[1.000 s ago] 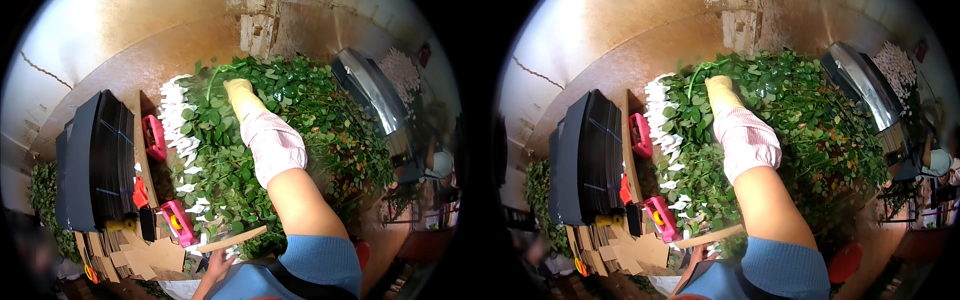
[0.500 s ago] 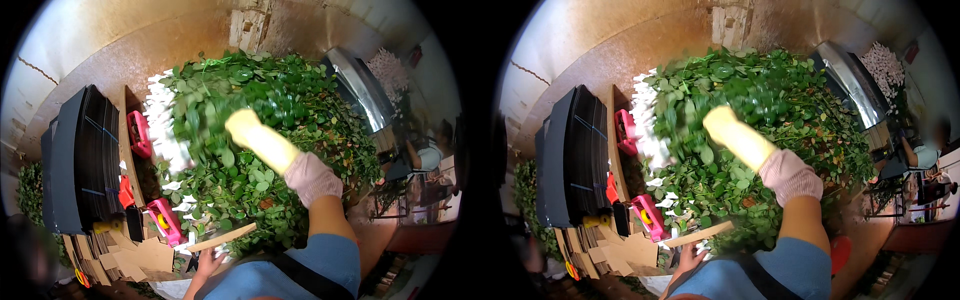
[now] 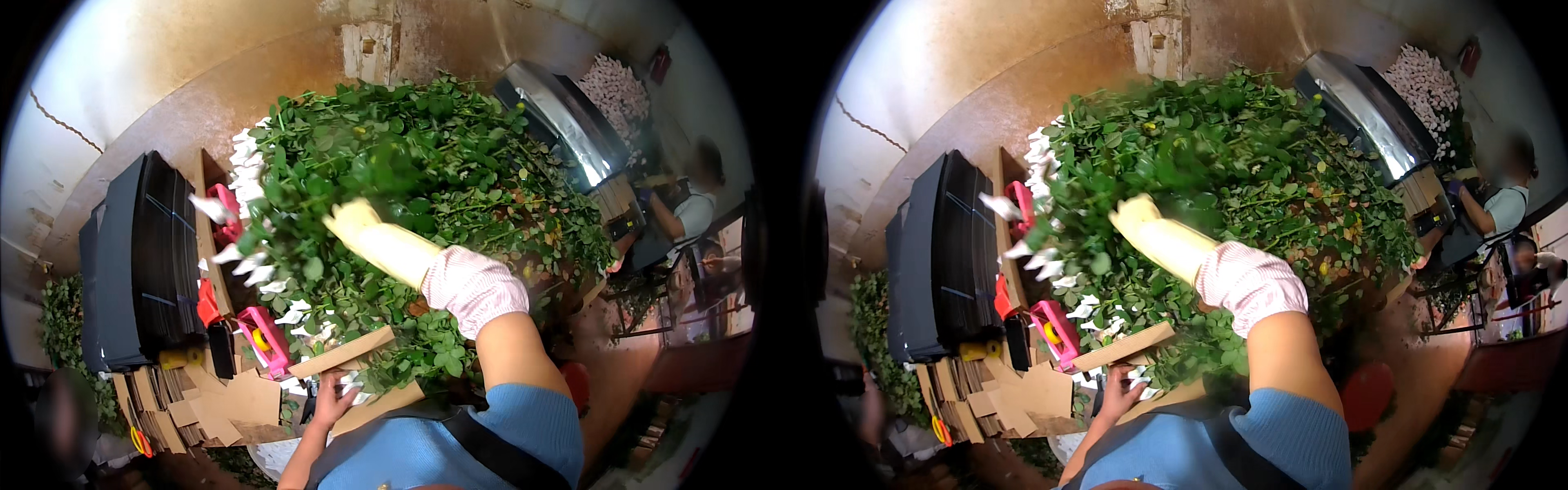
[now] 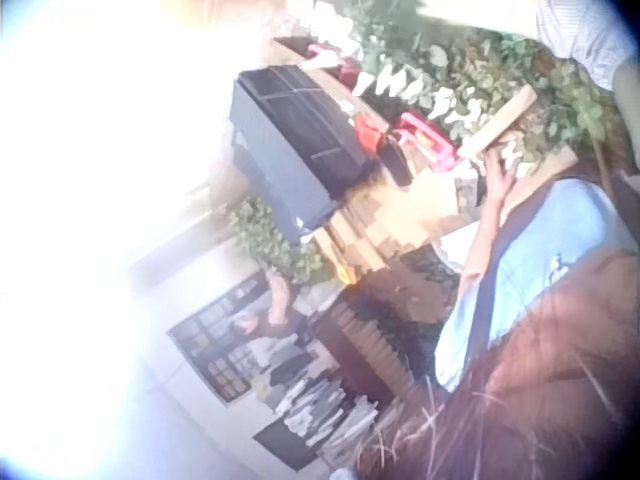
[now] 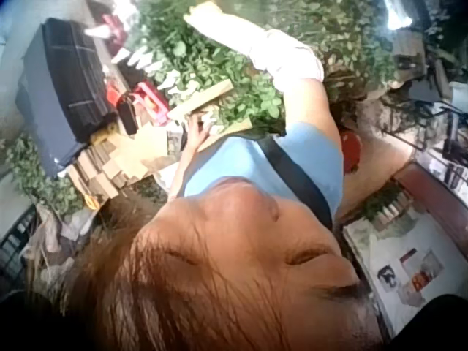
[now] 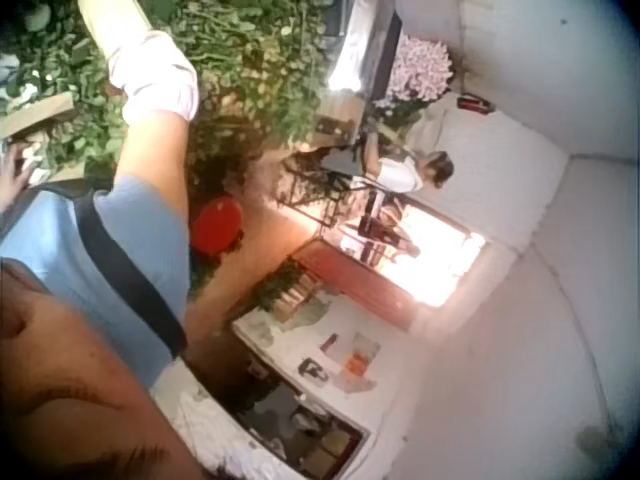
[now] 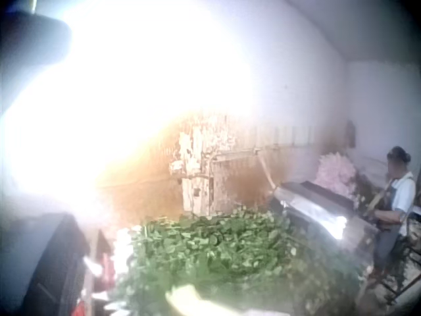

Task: The person arranges green leafy stems into a cardboard box, places white protective cones over the flower heads, and folds the cardboard flaps to close the package. The process is repeated for multiple units on a workbench.

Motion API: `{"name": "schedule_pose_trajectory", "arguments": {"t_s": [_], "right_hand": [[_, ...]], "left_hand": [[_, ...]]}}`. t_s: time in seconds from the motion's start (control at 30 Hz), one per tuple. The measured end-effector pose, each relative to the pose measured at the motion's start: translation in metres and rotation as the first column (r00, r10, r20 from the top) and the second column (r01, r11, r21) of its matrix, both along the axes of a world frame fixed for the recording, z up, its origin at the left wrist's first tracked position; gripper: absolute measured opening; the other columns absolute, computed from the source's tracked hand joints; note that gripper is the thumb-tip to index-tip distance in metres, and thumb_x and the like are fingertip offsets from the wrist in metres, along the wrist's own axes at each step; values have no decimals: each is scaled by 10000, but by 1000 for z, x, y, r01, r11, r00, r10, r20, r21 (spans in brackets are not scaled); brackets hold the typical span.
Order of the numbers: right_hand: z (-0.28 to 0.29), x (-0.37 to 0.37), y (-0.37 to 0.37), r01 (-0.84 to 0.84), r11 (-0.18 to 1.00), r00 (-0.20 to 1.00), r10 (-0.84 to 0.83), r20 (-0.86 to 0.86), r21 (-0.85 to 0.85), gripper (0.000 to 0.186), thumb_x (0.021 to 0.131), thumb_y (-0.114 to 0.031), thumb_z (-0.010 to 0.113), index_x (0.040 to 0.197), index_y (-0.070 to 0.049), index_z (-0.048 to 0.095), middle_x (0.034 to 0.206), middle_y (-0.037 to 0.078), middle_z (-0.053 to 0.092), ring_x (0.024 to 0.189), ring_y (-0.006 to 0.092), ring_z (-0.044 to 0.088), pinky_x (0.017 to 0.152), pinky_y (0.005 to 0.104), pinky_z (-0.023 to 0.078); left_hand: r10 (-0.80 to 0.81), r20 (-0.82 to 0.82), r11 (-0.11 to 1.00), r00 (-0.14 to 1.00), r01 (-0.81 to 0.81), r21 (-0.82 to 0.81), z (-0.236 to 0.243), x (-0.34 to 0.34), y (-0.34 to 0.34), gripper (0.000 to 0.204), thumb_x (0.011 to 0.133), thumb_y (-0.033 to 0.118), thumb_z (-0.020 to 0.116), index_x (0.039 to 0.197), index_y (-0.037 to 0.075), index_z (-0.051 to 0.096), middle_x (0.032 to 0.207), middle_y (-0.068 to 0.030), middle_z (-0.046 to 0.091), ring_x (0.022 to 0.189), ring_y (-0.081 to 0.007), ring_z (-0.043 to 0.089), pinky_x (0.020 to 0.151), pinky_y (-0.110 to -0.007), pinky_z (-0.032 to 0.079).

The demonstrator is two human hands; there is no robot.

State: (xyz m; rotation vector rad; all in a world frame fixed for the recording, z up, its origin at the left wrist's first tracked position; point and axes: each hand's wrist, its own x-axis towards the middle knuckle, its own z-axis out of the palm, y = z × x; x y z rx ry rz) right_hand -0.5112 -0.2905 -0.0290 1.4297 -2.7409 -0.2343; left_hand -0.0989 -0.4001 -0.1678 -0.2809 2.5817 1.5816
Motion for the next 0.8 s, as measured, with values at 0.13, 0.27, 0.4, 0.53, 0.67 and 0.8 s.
{"name": "schedule_pose_trajectory", "arguments": {"t_s": [0.13, 0.27, 0.4, 0.53, 0.67, 0.8], "right_hand": [[79, 48, -26, 106, 992, 917, -123, 380, 65, 377, 1069, -211, 461, 1431, -113, 509, 1032, 145, 750, 832, 271, 754, 649, 433, 615], [103, -16, -17, 237, 967, 947, -208, 244, -97, 270, 1086, -143, 443, 1342, -64, 474, 989, 139, 699, 780, 177, 715, 609, 271, 593], [19, -51, 49, 458, 888, 874, -459, 161, 46, 695, 1031, -437, 550, 1620, -157, 308, 1663, 121, 334, 1529, 304, 319, 1278, 461, 181], [-52, 27, 109, 308, 932, 934, -335, 125, 191, 582, 1073, -321, 439, 1630, -208, 313, 1726, 96, 214, 1596, 311, 161, 1287, 429, 159], [-56, 95, 162, 294, 895, 920, -360, 156, 334, 517, 1052, -191, 443, 1568, -211, 430, 1657, 104, 329, 1539, 272, 292, 1175, 398, 399], [40, 87, 137, 330, 830, 697, -536, 477, 450, 439, 1077, -187, 395, 1499, -157, 513, 1314, 157, 668, 1160, 289, 684, 993, 438, 571]], "left_hand": [[59, 56, 998, 997, -60, 10, -4, 15, -4, 548, 839, 217, 870, 1261, 47, 564, 1223, -155, 551, 981, -271, 650, 829, -373, 572], [72, 56, 997, 996, -74, 32, 3, 13, -4, 547, 836, 206, 873, 1262, 53, 566, 1225, -153, 553, 974, -263, 645, 832, -374, 573], [37, 51, 999, 998, -37, 7, -12, 7, -5, 546, 833, 199, 873, 1261, 47, 568, 1209, -153, 561, 975, -260, 649, 835, -366, 568], [81, 62, 995, 995, -84, 56, 3, 9, 0, 545, 833, 203, 872, 1257, 46, 568, 1200, -158, 557, 971, -252, 656, 833, -358, 564], [63, 37, 997, 997, -64, 31, 8, 8, 3, 556, 833, 204, 872, 1267, 54, 559, 1205, -146, 549, 921, -240, 651, 807, -355, 574], [72, 82, 997, 994, -75, 29, 8, 9, 3, 561, 829, 212, 879, 1267, 63, 562, 1204, -126, 564, 911, -217, 636, 789, -344, 570]]}}
